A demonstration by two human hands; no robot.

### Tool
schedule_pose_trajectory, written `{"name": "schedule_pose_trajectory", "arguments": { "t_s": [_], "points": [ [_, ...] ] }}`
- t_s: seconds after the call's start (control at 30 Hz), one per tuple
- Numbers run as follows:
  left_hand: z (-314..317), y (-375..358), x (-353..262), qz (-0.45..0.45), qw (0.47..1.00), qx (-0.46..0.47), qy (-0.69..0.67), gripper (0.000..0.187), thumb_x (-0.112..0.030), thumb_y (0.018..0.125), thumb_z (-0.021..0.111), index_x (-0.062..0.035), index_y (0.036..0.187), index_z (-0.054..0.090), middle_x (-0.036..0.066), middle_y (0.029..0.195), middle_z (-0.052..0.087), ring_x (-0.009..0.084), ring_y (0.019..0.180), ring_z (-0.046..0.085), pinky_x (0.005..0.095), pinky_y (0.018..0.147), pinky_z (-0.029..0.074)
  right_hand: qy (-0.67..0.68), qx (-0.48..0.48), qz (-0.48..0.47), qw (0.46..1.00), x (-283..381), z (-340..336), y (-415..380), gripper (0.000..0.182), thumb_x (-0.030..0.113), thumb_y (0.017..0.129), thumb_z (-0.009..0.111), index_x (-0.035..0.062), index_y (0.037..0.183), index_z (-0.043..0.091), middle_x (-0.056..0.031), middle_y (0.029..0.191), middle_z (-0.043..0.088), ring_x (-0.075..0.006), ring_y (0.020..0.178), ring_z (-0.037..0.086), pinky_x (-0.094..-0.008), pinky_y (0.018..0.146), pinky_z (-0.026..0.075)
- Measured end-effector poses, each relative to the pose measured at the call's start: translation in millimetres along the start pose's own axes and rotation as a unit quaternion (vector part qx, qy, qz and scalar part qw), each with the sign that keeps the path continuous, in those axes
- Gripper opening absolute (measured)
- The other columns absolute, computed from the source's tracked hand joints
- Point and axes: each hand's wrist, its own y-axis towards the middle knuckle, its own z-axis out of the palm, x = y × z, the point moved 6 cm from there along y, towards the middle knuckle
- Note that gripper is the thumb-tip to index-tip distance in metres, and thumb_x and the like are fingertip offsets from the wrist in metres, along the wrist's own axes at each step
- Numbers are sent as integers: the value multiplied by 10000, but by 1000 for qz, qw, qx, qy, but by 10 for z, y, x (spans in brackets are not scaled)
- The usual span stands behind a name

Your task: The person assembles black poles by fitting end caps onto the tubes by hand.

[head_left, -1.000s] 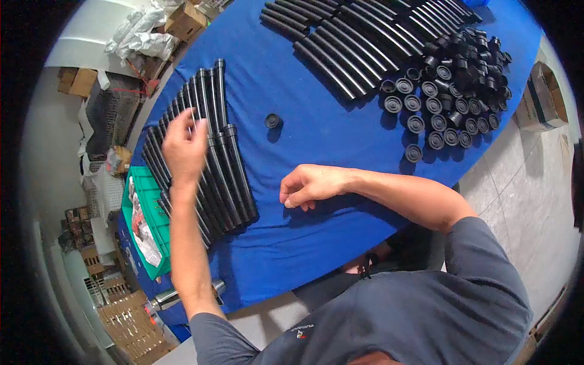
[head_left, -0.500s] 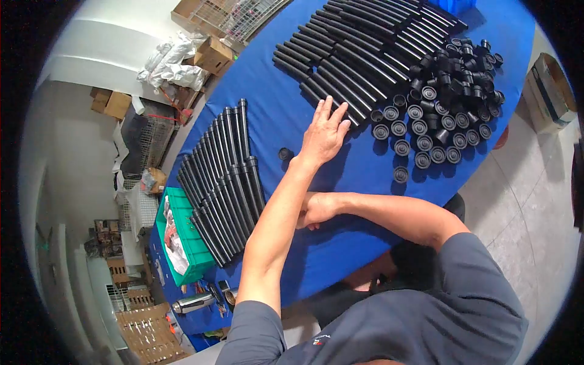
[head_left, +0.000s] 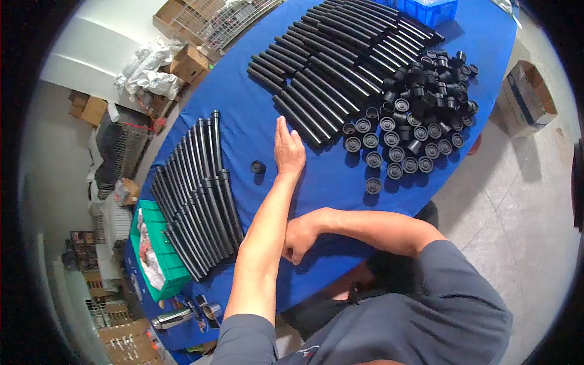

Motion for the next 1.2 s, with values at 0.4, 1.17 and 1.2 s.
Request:
{"name": "schedule_pose_trajectory", "arguments": {
  "t_s": [0.4,1.17,1.2],
  "points": [
    [-86,-21,-63,-35,998,-46,-37,481,-147,987,446,40,1430,426,290,1476,462,422,1374,451,462,1152,374,-468,-425,434,642,69,-2211,-2245,365,352,881,689,15,1018,660,-205,1084,678,-364,1050,659,-458,887,549],
    [-167,-47,-25,-79,988,-92,-96,442,-227,985,499,20,1352,504,271,1364,572,420,1272,548,464,1082,440,-310,-387,605,623,-619,-2652,-2718,570,396,676,762,-110,933,715,-306,1011,710,-405,990,706,-455,898,554],
    [-166,-43,-20,-80,988,-92,-97,440,-226,984,500,22,1347,508,271,1363,572,419,1270,549,463,1083,440,-300,-382,613,623,-609,-2649,-2699,572,395,680,742,-119,928,709,-307,1022,709,-405,1010,703,-449,916,551]
  ]
}}
